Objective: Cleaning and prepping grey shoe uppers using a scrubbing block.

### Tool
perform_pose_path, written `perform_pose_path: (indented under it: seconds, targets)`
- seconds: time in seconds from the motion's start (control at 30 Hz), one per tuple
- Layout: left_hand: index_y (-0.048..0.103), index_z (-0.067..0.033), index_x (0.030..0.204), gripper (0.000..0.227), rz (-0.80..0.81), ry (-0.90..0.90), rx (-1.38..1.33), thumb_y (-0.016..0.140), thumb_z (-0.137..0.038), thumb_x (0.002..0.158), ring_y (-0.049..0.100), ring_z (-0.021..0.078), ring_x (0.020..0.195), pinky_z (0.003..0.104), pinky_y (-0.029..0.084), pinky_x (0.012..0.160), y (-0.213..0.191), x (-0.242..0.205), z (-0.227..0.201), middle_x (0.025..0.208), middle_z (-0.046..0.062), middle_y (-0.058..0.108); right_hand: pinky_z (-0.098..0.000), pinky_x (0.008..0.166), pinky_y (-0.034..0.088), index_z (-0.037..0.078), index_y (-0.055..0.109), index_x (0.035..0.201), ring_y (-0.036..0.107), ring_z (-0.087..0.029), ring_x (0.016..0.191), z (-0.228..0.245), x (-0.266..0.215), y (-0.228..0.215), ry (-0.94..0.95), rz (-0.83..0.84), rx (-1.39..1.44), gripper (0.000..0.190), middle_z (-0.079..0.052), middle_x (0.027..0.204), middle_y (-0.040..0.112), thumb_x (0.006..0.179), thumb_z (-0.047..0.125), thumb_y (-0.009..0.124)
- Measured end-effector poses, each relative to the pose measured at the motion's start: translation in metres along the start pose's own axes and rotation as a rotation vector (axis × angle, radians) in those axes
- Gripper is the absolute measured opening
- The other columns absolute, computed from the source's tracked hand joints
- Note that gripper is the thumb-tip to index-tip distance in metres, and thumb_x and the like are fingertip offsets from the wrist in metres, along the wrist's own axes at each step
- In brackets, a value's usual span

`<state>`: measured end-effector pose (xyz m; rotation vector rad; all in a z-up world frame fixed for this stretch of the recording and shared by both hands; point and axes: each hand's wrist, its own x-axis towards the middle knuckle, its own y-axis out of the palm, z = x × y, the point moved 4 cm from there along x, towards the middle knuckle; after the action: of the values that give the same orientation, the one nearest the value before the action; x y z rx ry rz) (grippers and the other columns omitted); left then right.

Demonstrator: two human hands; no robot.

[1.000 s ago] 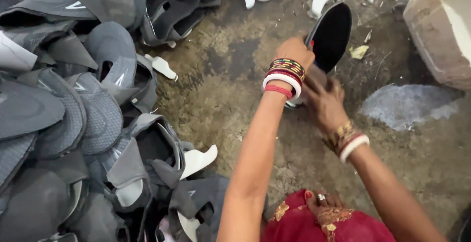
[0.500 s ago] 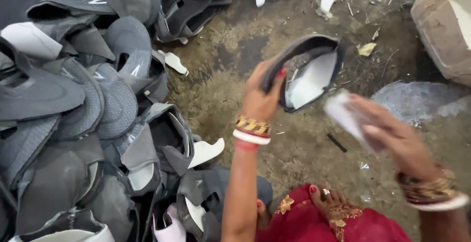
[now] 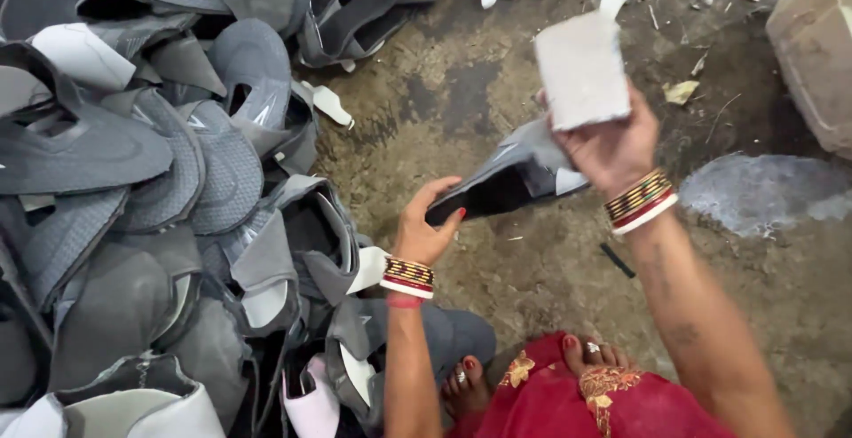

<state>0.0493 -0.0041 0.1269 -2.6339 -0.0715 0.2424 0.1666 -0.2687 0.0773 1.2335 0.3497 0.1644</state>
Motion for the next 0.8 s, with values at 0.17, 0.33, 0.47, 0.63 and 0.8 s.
perform_pose_path:
  seconds: [0.17,0.33,0.47,0.63,0.8]
  targets:
    - [0.057,-0.0195,0.141,0.053,0.044,0.381,0.487,0.072,-0.022,0.090,0.052,0.0330,0.139,0.050,0.037,0.120,0.043,0.003,0.000,0.146,0.010,0.058,-0.0454,0.108,0.046,0.013,0.042,0.157,0.056,-0.027,0.132,-0.039,-0.008,-0.041,0.100,-0.073,-0.202,0.063,-0.009,0.150,0.056,0.100,0.038,0.050]
    - [0.045,-0.0306,0.154,0.069,0.103,0.400,0.879,0.064,-0.055,0.093,0.025,0.0335,0.155,0.064,0.014,0.123,0.095,-0.001,0.050,0.167,0.008,0.032,-0.0450,0.111,0.045,0.013,0.039,0.160,0.055,-0.024,0.134,-0.034,-0.008,-0.067,0.132,-0.064,-0.265,0.063,-0.006,0.152,0.054,0.101,0.032,0.050]
    - [0.035,-0.0305,0.159,0.082,0.084,0.343,0.861,0.062,-0.063,0.089,0.015,0.0361,0.157,0.067,0.010,0.122,0.101,-0.005,0.057,0.170,0.009,0.021,-0.0451,0.119,0.042,0.011,0.041,0.161,0.052,-0.027,0.142,-0.003,-0.038,0.009,-0.036,0.043,-0.535,0.061,-0.009,0.159,0.048,0.103,0.027,0.052]
    - [0.036,-0.0349,0.159,0.079,0.060,0.366,0.976,0.064,-0.060,0.089,0.016,0.0339,0.159,0.067,0.012,0.125,0.109,-0.001,0.076,0.171,0.005,0.022,-0.0504,0.120,0.034,0.021,0.045,0.158,0.043,-0.038,0.146,-0.039,-0.062,0.046,-0.587,0.136,-1.817,0.057,-0.007,0.167,0.041,0.102,0.023,0.057]
    - [0.043,-0.0358,0.156,0.065,0.003,0.398,1.080,0.065,-0.039,0.095,0.022,0.0333,0.158,0.066,0.015,0.124,0.107,0.000,0.073,0.169,0.005,0.029,-0.0517,0.108,0.033,0.030,0.056,0.155,0.039,-0.040,0.142,-0.079,-0.062,0.008,-0.731,0.100,-2.656,0.062,0.000,0.167,0.042,0.094,0.021,0.066]
